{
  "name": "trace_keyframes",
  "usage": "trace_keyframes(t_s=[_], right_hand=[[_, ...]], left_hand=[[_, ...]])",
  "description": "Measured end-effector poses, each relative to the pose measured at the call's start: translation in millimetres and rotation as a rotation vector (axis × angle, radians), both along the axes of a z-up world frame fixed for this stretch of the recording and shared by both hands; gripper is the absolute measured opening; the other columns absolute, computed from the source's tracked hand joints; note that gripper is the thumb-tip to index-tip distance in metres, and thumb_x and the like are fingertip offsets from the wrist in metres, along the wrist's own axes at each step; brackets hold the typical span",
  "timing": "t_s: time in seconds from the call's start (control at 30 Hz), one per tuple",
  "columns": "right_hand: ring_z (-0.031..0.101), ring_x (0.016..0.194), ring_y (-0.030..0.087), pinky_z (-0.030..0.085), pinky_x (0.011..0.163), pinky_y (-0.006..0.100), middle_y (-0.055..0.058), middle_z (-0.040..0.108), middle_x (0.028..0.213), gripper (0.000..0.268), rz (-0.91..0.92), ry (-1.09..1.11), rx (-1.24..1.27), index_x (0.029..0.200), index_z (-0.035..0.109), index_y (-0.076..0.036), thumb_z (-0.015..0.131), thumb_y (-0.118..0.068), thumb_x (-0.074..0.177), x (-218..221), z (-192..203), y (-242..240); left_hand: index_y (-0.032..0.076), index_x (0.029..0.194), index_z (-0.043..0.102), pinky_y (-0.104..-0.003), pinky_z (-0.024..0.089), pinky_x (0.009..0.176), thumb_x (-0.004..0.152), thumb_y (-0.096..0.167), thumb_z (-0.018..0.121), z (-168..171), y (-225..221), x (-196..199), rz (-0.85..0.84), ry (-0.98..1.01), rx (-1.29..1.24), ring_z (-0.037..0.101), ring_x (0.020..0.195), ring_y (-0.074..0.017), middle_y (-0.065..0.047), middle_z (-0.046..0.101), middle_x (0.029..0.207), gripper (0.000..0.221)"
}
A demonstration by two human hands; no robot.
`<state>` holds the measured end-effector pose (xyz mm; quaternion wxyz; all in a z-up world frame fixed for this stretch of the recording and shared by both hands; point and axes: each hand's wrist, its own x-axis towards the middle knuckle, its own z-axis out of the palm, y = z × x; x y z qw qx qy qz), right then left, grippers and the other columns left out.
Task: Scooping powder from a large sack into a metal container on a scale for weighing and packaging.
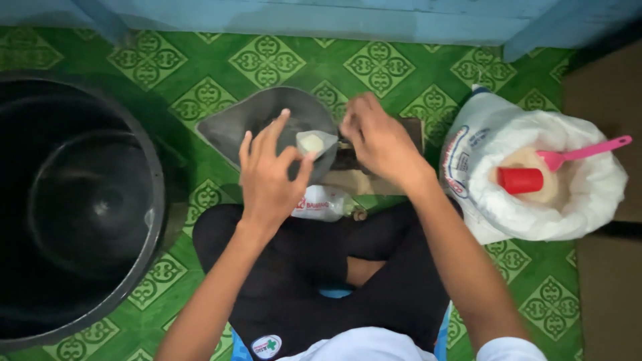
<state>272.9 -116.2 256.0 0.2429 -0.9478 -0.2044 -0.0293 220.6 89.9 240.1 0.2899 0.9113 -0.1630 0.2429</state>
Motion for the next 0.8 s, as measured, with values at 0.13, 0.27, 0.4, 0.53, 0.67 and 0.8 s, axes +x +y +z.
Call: trace_keyframes(t_s=[0.13,0.27,0.4,0.53,0.67,0.8], right_hand=[[0.065,0.099,0.045,0.055,0.075,0.058,0.025,0.051,0.12,0.058,-0.106,0.27,0.151,0.133,0.042,-0.001,0.069,-0.002,0.081,-38,37,-25],[0.065,0.106,0.04,0.056,0.081,0.051,0.02,0.056,0.123,0.047,-0.222,0.33,0.144,0.129,0.056,-0.004,0.069,-0.01,0.084,-70,35,-73],[0.058,0.117,0.027,0.04,0.1,0.037,0.01,0.059,0.121,0.038,-0.379,0.235,0.217,0.124,0.059,-0.01,0.064,-0.022,0.088,-100,11,-140],[0.063,0.099,0.022,0.055,0.075,0.033,0.008,0.062,0.11,0.03,-0.606,0.173,0.284,0.114,0.064,-0.01,0.068,-0.021,0.087,-113,-31,-219],[0.055,0.107,0.035,0.042,0.095,0.044,0.017,0.059,0.112,0.04,-0.749,0.013,0.092,0.119,0.06,-0.003,0.066,-0.03,0.091,-118,-81,-301],[0.045,0.12,0.045,0.042,0.093,0.058,0.024,0.05,0.131,0.068,-1.012,0.214,-0.106,0.134,0.05,0.002,0.064,-0.046,0.088,-112,-83,-343]], left_hand=[[0.008,0.138,0.055,-0.049,0.046,0.102,0.097,0.007,0.054,-5,-14,-25,-0.088,-0.054,-0.071,0.06,0.12,-0.0322,-0.019,0.04,0.149,0.042],[0.01,0.133,0.06,-0.043,0.046,0.1,0.087,0.009,0.064,-34,-39,-65,-0.227,0.001,-0.015,0.062,0.116,-0.0289,-0.016,0.056,0.135,0.047],[0.007,0.131,0.057,-0.046,0.043,0.097,0.093,0.017,0.053,-68,-64,-112,-0.376,0.404,0.078,0.056,0.117,-0.0327,-0.017,0.051,0.14,0.039],[0.019,0.138,0.048,-0.049,0.037,0.105,0.084,0.034,0.059,-164,-81,-172,-0.361,0.654,0.435,0.045,0.128,-0.0269,-0.009,0.034,0.154,0.058],[0.025,0.153,0.021,-0.064,0.023,0.107,0.086,0.064,0.047,-246,-98,-231,-0.236,0.894,0.626,0.019,0.144,-0.0373,-0.013,0.01,0.162,0.082],[0.035,0.156,0.001,-0.064,-0.006,0.115,0.091,0.069,0.023,-222,-131,-213,-0.222,1.352,0.778,-0.017,0.15,-0.0368,-0.007,-0.018,0.165,0.076]])
